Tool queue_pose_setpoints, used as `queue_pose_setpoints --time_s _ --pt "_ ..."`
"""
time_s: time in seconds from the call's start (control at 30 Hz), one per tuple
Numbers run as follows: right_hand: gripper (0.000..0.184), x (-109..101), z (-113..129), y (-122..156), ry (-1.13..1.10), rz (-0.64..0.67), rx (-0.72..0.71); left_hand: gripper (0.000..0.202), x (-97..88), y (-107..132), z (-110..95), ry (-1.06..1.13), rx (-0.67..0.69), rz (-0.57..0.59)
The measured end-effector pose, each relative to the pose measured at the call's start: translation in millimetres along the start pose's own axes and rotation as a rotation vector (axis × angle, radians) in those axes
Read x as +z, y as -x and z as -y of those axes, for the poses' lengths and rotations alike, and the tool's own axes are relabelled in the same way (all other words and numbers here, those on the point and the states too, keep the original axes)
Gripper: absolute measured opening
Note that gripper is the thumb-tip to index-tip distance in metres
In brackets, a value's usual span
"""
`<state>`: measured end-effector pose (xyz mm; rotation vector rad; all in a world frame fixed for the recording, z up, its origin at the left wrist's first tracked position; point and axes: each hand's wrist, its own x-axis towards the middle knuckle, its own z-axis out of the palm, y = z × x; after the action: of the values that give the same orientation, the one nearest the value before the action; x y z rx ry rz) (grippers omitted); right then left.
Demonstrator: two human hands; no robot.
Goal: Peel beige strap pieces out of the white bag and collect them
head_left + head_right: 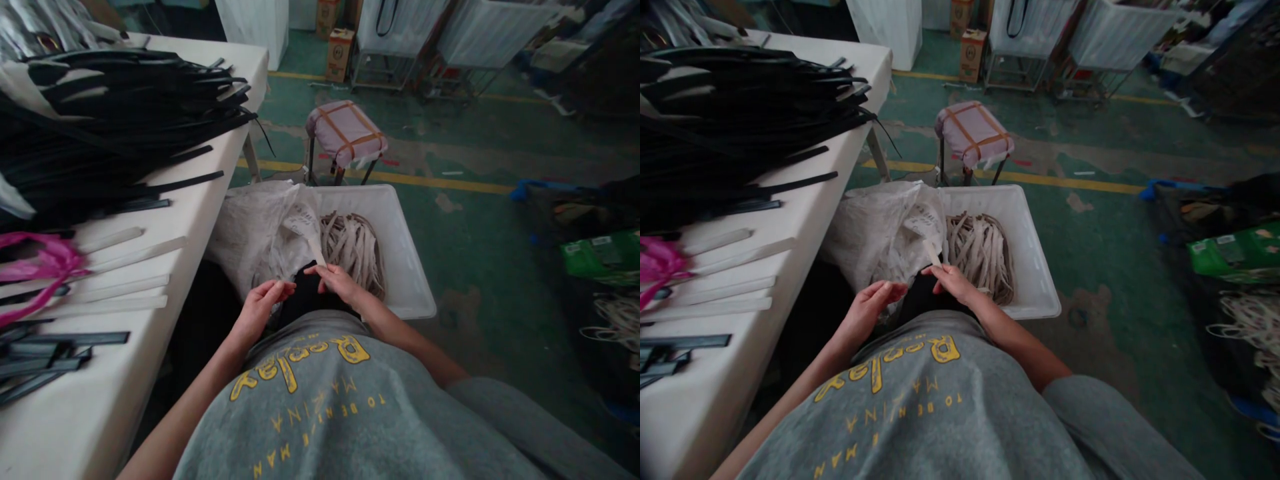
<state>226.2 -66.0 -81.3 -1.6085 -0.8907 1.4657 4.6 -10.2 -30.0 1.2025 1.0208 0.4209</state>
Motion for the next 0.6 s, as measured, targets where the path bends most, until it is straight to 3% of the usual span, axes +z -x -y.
queue_pose_setpoints --time_s 0.1,0.2,0.37,0.6 --pt "0.038 3 1 -27 0.07 -0.001 -0.012 0.046 -6.0 14 2 -0.113 -0.036 0.07" --pt "0.031 19 8 -48 0.253 0.087 -0.176 0.04 -12.0 27 6 -0.252 -0.028 0.129" --pt "0.022 53 28 -71 0.598 0.04 -0.404 0.036 -23.3 45 2 -0.319 0.019 0.082" --pt "0.035 58 58 -99 0.531 0.009 -0.116 0.038 -36.9 69 -25 -0.17 0.035 -0.016"
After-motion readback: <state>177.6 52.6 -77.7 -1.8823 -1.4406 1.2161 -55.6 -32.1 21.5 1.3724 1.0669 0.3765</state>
